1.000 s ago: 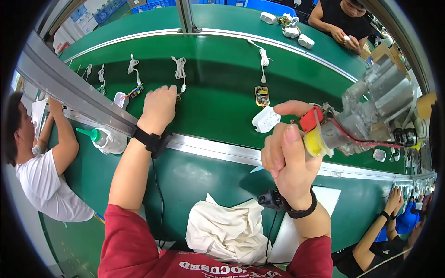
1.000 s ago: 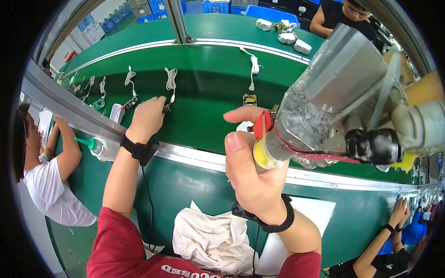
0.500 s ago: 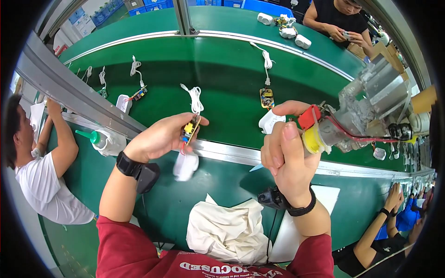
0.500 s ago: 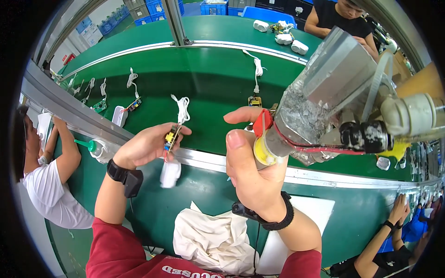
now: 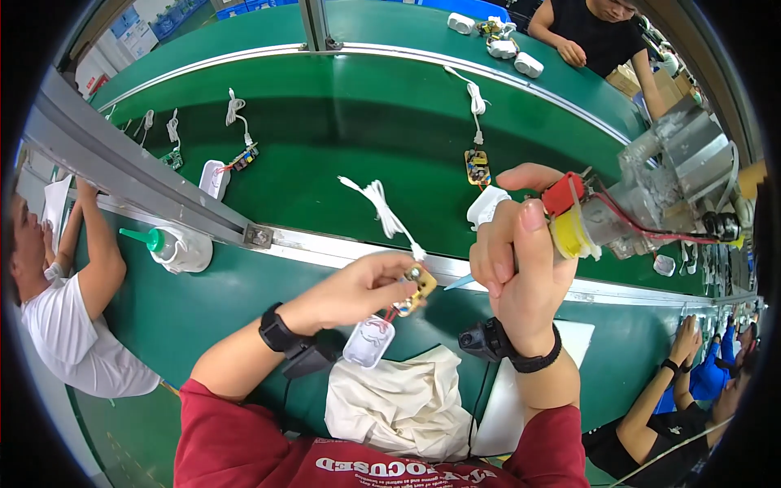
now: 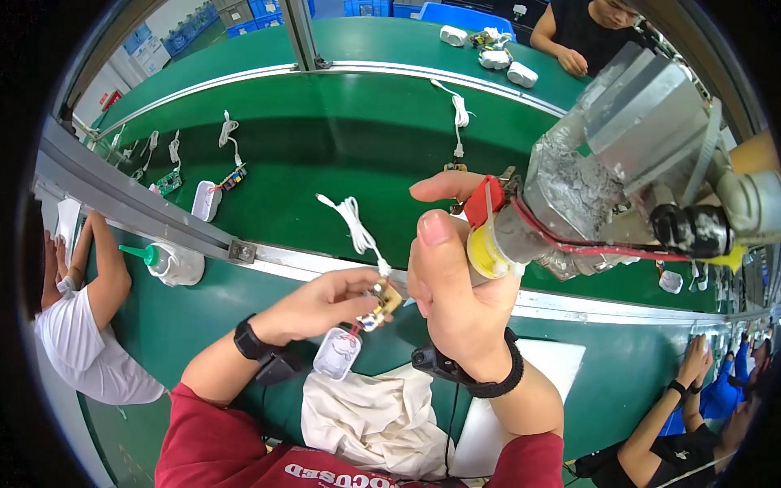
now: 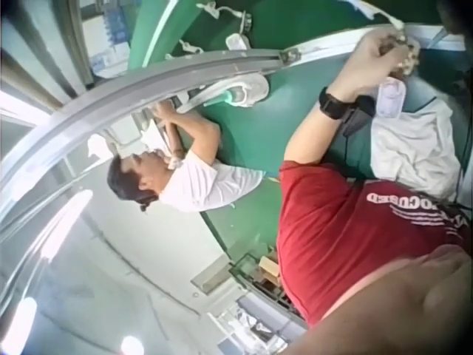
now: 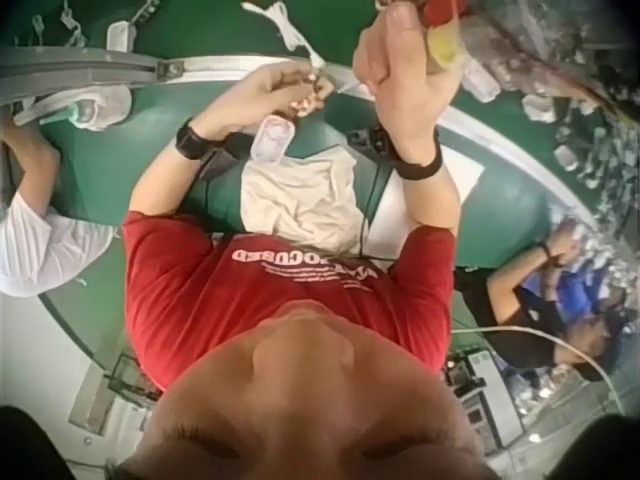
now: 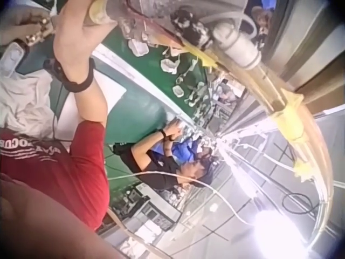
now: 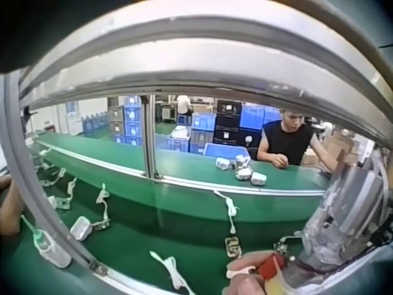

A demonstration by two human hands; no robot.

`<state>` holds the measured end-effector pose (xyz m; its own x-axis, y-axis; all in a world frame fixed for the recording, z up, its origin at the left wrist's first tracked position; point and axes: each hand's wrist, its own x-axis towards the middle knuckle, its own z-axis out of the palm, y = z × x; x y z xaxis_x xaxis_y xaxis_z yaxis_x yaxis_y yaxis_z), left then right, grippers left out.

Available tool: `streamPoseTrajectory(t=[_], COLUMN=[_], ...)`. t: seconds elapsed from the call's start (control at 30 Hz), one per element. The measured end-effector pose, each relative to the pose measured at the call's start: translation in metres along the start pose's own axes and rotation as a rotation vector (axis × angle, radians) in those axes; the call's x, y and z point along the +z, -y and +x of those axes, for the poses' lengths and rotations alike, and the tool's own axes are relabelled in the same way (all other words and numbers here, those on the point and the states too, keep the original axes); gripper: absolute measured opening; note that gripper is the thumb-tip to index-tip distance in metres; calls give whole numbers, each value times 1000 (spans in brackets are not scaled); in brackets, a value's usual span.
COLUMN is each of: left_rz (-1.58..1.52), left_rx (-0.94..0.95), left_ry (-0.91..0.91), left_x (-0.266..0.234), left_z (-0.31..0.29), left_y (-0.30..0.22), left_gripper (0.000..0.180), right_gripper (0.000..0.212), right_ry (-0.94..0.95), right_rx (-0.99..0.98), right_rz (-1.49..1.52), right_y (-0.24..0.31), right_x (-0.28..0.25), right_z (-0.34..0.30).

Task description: The person picks up a circuit board and a plastic housing, applies glue to the board using a dispenser, and presses the board into the housing before placing it on the conveyor belt.

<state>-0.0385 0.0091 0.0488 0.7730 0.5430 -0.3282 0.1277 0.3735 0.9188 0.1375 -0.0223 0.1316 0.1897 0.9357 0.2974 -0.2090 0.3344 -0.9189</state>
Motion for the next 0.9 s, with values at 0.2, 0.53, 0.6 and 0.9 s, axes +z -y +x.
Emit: streamPoseTrajectory(t=[0.2,0.53,0.6,0.9], left_rz=[-183,-301,-290,-328], left_rx=[196,197,210,227], left_ry=[72,123,121,158], left_x=[4,-24,-27,-33], left_z=[15,24,25,29], left_y=[48,59,61,70], left_gripper=[34,41,42,42], right_gripper=[34,29,28,26], right_ry=[8,46,67,110], right_rx=[0,-15,-6,39], right_rz=[-30,9,17,26], right_y=[-25,-55,-60,-68], right_x=[2,8,9,10], right_z=[6,10,11,11])
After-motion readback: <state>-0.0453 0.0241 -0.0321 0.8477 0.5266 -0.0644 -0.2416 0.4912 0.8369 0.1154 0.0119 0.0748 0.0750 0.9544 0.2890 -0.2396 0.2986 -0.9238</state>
